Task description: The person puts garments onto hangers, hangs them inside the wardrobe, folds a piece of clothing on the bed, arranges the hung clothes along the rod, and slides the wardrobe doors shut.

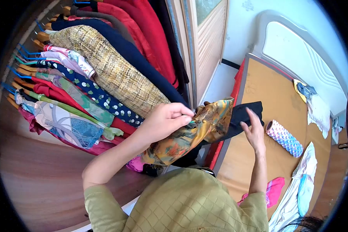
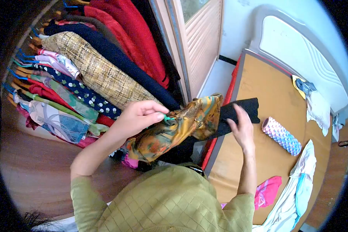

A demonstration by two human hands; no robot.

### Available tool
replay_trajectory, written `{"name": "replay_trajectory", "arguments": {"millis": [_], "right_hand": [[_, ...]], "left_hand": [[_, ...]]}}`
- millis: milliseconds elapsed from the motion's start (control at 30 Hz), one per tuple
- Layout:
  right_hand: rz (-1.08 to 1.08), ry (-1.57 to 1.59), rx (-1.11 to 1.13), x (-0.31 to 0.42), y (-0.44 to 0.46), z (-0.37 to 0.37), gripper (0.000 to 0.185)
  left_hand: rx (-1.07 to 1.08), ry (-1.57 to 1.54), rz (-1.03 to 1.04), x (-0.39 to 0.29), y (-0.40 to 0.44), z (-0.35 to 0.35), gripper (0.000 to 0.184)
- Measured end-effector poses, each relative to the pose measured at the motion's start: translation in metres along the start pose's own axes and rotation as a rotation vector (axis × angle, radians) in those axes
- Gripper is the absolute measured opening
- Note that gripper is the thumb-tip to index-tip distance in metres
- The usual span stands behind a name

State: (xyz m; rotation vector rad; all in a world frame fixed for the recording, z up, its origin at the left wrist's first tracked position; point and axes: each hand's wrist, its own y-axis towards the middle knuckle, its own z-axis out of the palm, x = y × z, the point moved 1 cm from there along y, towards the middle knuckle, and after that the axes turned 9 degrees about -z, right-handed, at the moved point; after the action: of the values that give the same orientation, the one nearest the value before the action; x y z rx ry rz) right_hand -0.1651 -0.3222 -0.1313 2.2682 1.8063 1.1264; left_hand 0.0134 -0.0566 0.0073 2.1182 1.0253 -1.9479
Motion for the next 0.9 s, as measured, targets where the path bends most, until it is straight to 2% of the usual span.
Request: {"name": "replay_trajectory", "arguments": {"millis": [67, 167, 200, 233, 300, 333, 400, 467, 500, 533, 567, 600, 633, 667, 733, 833, 900], "right_hand": [[-0.386, -0.024, 0.030, 0.071, 0.041, -0.020, 0.057], [-0.562, 0.112, 0.141, 0.127, 0.066, -0.001, 0.037], [-0.587, 0.187, 0.193, 0.128, 0.069, 0.014, 0.030], [-0.400, 0.355, 0.210, 0.128, 0.072, 0.027, 0.024], [-0.354, 0.350, 0.154, 0.128, 0.079, 0.032, 0.022], [-0.310, 0.323, 0.147, 0.131, 0.084, 0.029, 0.022], [-0.249, 0.292, 0.125, 0.130, 0.094, 0.022, 0.021], [-0.203, 0.263, 0.046, 0.124, 0.102, 0.013, 0.022], [-0.199, 0.265, 0.000, 0.122, 0.105, 0.008, 0.022], [-0.190, 0.266, -0.048, 0.123, 0.107, 0.003, 0.023], [-0.147, 0.305, -0.045, 0.129, 0.109, -0.005, 0.023], [-0.145, 0.290, -0.060, 0.129, 0.111, -0.006, 0.023], [-0.151, 0.281, -0.060, 0.132, 0.113, -0.008, 0.023], [-0.157, 0.274, -0.057, 0.137, 0.115, -0.009, 0.023], [-0.173, 0.220, -0.036, 0.143, 0.117, -0.003, 0.022], [-0.188, 0.231, -0.040, 0.158, 0.117, -0.004, 0.021], [-0.231, 0.210, -0.077, 0.166, 0.115, -0.004, 0.021]], "left_hand": [[0.086, -0.035, 0.012, -0.008, 0.009, 0.016, 0.015], [0.057, 0.221, 0.157, -0.014, 0.027, 0.027, 0.011], [0.041, 0.106, 0.208, -0.018, 0.029, 0.030, 0.010], [0.028, 0.073, 0.222, -0.023, 0.029, 0.027, 0.010], [0.017, -0.064, 0.276, -0.026, 0.030, 0.019, 0.011], [-0.031, -0.057, 0.279, -0.028, 0.025, 0.013, 0.018], [-0.196, -0.153, 0.487, -0.014, 0.017, 0.001, 0.025], [-0.531, -0.210, 0.462, 0.003, -0.013, -0.007, 0.031], [-0.744, -0.394, 0.349, 0.030, -0.019, -0.009, 0.029], [-0.811, -0.524, 0.341, 0.074, -0.018, -0.016, 0.021], [-0.808, -0.795, 0.279, 0.116, -0.017, -0.014, 0.015], [-0.712, -0.958, 0.106, 0.148, -0.019, -0.007, 0.022], [-0.628, -1.180, -0.169, 0.171, -0.014, 0.002, 0.031], [-0.436, -1.312, -0.266, 0.169, -0.012, 0.008, 0.037], [-0.184, -1.522, -0.116, 0.154, -0.003, 0.016, 0.031], [-0.276, -1.454, 0.019, 0.166, 0.017, 0.008, 0.021], [-0.443, -1.324, 0.023, 0.171, 0.019, -0.002, 0.019]]}}
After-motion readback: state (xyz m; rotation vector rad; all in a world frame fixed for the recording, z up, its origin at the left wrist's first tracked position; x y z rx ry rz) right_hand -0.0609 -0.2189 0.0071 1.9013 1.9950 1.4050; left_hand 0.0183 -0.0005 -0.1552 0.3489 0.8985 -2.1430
